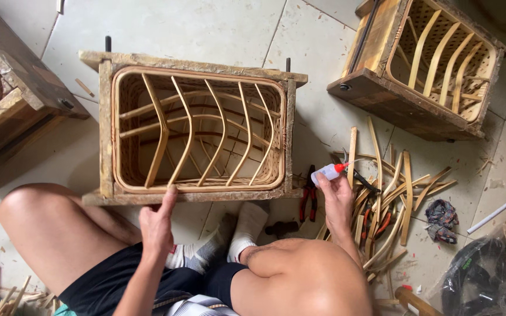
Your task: The person sits on the floor assembling a bamboo basket frame in a wooden jig. They apply glue from a squeeze bottle along the rim, press and tuck bamboo strips into place, tap strips with a hammer, trim excess with a knife, and use pliers to secure the weave.
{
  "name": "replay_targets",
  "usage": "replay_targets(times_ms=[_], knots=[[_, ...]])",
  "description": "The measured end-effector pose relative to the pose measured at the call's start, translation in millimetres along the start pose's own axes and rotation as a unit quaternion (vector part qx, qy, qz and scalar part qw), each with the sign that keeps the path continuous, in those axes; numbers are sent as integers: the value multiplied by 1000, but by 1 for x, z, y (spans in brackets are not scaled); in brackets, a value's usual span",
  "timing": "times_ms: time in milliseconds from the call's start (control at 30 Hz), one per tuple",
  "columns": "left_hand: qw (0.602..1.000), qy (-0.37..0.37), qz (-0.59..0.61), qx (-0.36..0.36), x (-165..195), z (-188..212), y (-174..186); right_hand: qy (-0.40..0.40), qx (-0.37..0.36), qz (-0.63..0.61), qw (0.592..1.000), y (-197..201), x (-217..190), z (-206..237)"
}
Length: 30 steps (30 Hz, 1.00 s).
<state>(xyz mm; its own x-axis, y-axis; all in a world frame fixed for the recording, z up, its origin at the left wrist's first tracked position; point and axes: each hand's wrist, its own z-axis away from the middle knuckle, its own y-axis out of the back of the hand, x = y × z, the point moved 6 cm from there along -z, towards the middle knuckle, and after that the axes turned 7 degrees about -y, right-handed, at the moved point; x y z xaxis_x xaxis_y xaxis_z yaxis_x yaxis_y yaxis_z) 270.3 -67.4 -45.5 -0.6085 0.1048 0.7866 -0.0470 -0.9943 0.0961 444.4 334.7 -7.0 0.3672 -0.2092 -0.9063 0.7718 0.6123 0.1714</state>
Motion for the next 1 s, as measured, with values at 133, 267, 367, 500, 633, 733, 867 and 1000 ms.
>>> replay_targets(times_ms=[133, 267, 367, 500, 633, 733, 867, 1000], knots=[[997, -66, 42, -24, 24, -28, 12, 55, 14, 2, 998, -5, 8, -10], [993, -21, -88, -78, 43, -59, 49, 66, 7, 83, 994, -47, 1, -48], [980, -61, -51, -181, 69, -76, 92, 69, 6, 156, 985, -90, -7, -63], [943, -307, 76, 101, 130, -112, 203, 88, 9, 223, 971, -130, -9, -55], [786, -452, -167, 388, 185, -121, 277, 72, 33, 286, 955, -133, -8, -27], [827, -283, -201, 442, 189, -140, 318, 20, 58, 226, 972, -114, 7, 0], [570, -461, -530, 426, 212, -129, 316, -235, 22, 57, 970, -93, 54, 32], [785, -503, -299, 207, 177, -174, 335, -168, -173, -36, 970, -92, 53, 62]])
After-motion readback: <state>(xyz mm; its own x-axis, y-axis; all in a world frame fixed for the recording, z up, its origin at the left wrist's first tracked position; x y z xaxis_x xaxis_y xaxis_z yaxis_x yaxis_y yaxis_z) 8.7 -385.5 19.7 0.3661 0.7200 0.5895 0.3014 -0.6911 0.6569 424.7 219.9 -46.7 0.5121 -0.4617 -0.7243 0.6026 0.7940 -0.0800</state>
